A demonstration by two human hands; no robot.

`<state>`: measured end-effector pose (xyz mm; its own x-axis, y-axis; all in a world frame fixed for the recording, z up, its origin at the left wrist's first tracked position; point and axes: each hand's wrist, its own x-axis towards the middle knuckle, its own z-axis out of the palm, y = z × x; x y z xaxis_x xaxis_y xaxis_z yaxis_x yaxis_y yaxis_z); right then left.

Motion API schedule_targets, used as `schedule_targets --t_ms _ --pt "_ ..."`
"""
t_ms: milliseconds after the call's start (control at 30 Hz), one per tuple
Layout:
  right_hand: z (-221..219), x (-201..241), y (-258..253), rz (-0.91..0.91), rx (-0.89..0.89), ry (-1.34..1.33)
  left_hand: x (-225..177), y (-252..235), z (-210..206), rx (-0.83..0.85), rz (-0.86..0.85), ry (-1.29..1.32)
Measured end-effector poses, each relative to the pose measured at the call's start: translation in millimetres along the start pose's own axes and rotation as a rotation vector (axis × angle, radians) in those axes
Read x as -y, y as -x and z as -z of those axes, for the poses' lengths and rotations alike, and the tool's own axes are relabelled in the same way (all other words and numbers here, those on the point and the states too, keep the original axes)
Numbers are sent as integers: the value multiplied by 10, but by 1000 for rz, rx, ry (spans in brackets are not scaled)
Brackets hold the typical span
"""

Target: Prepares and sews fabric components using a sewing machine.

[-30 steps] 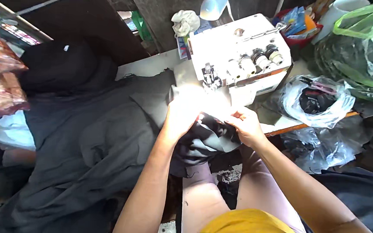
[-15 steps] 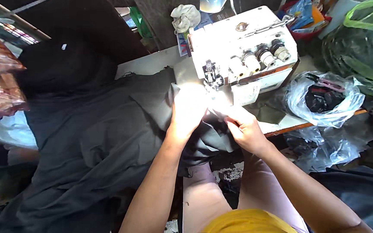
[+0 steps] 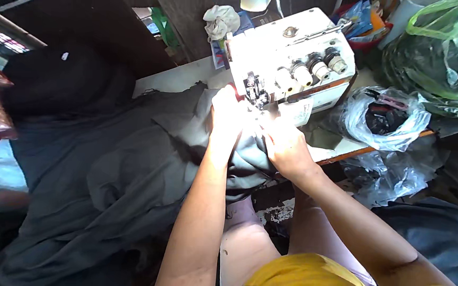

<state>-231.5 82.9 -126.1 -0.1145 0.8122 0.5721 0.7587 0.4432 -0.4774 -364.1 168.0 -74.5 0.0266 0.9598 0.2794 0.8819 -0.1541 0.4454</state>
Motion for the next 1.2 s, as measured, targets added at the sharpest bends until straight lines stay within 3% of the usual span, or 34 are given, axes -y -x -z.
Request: schedule_targets --t_ms 233,367,500,600,667,800,867,967,1033,1100,1200 --pt "-21 31 8 -77 37 -35 41 -42 -13 9 -10 2" --pt "61 -61 107 -196 117 -457 98 99 114 -43 2 218" --pt "141 -303 377 -114 273 -761 253 1187 373 1 219 1058" --pt "74 -403 615 85 272 -767 71 2193 229 65 490 1278" --pt "38 -411 703 224 177 -720 -32 2493 84 81 602 1359" --pt "81 -352 738 357 18 -682 -34 2411 44 -47 482 1334" --pt "154 -332 723 398 -9 -595 15 2287 130 -21 366 1225" --pt "255 -339 686 432 92 -455 70 2004 370 79 189 1080" --pt "294 -358 648 417 227 -454 62 1793 564 31 132 1065" --pt "290 -367 614 360 273 -562 10 1586 776 -26 184 1194" --pt "257 -298 560 228 155 -725 44 1368 975 33 230 1613"
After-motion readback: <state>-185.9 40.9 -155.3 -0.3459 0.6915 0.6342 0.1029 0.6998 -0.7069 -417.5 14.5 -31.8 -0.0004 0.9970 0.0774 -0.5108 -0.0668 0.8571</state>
